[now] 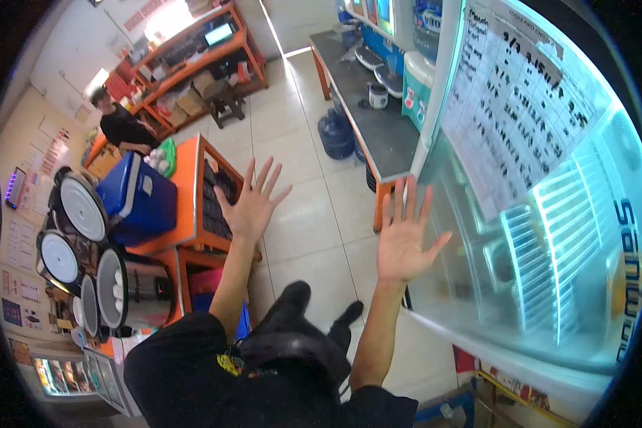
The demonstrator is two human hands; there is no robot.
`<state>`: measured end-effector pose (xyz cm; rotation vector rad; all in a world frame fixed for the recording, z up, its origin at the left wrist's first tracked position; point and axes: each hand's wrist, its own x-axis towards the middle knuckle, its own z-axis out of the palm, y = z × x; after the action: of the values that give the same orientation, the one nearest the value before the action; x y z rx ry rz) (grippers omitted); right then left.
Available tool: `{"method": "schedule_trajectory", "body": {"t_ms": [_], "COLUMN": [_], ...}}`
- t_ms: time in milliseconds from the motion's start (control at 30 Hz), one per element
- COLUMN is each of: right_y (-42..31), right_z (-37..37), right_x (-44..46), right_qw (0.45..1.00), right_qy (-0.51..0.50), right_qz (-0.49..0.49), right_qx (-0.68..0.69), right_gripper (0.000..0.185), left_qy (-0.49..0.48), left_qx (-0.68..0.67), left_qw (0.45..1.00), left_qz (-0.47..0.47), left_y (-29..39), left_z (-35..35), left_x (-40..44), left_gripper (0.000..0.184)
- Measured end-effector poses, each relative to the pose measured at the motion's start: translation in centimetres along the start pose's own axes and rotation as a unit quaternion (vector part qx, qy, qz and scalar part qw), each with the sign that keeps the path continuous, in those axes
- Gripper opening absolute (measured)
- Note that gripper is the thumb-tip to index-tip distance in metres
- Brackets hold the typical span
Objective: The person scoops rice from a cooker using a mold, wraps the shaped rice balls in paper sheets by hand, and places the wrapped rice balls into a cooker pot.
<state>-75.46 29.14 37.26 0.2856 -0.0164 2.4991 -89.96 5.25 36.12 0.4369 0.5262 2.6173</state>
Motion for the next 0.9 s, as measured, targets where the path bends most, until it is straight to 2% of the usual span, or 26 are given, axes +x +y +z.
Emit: {"method": "schedule_trajectory", "body": {"t_ms": [133,200,367,467,567,633,667,733,800,833,867,900], "right_y": [2.4,4.6,12.1,17.2,20.3,21.1,22.3,21.9,22.4,24.7,28.3,34.6], "right_z": [-1.7,-2.9,-1.6,-3.0,-7.2,-8.7,-8.9,-14.0,-20.0,-21.0,-21.3,-18.9], "right_x": [2.4,3.2,5.9,7.5,6.1,1.7,1.1,-2.0,-4.0,-4.0,-2.7,-1.3], "right_qw": [1.0,0.999,0.992,0.988,0.987,0.984,0.982,0.97,0.923,0.847,0.739,0.653], "right_qy": [0.001,-0.01,-0.035,-0.06,-0.015,0.059,0.064,0.138,0.22,0.201,0.163,0.012], "right_qz": [-0.01,0.035,0.121,0.135,0.14,0.136,0.14,0.173,0.281,0.395,0.491,0.563], "right_qx": [0.028,0.024,-0.008,-0.042,-0.073,-0.099,-0.107,-0.102,-0.143,-0.294,-0.432,-0.507], "right_gripper": [0.079,0.079,0.077,0.075,0.074,0.075,0.076,0.074,0.07,0.066,0.063,0.058], "left_qy": [0.011,0.027,0.035,0.016,0.015,0.042,0.044,0.07,0.147,0.235,0.322,0.445], "left_qx": [0.011,0.039,0.011,-0.029,-0.083,-0.074,-0.077,-0.063,0.018,0.11,0.203,0.232], "left_qw": [1.0,0.999,0.995,0.991,0.989,0.991,0.99,0.988,0.983,0.963,0.924,0.865], "left_qz": [0.017,0.02,0.093,0.128,0.119,0.107,0.114,0.122,0.104,0.077,0.047,-0.027], "left_y": [0.1,1.7,10.3,15.5,18.0,18.5,19.6,21.2,20.9,19.4,16.4,13.4], "left_z": [-1.4,-2.0,-2.2,-5.6,-12.5,-15.7,-16.8,-19.3,-25.1,-28.8,-34.1,-38.4], "left_x": [2.3,2.9,3.8,3.6,3.7,0.4,-0.8,-5.1,-12.2,-16.8,-22.3,-28.8], "left_gripper": [0.094,0.096,0.094,0.094,0.094,0.09,0.09,0.088,0.081,0.077,0.075,0.076]}}
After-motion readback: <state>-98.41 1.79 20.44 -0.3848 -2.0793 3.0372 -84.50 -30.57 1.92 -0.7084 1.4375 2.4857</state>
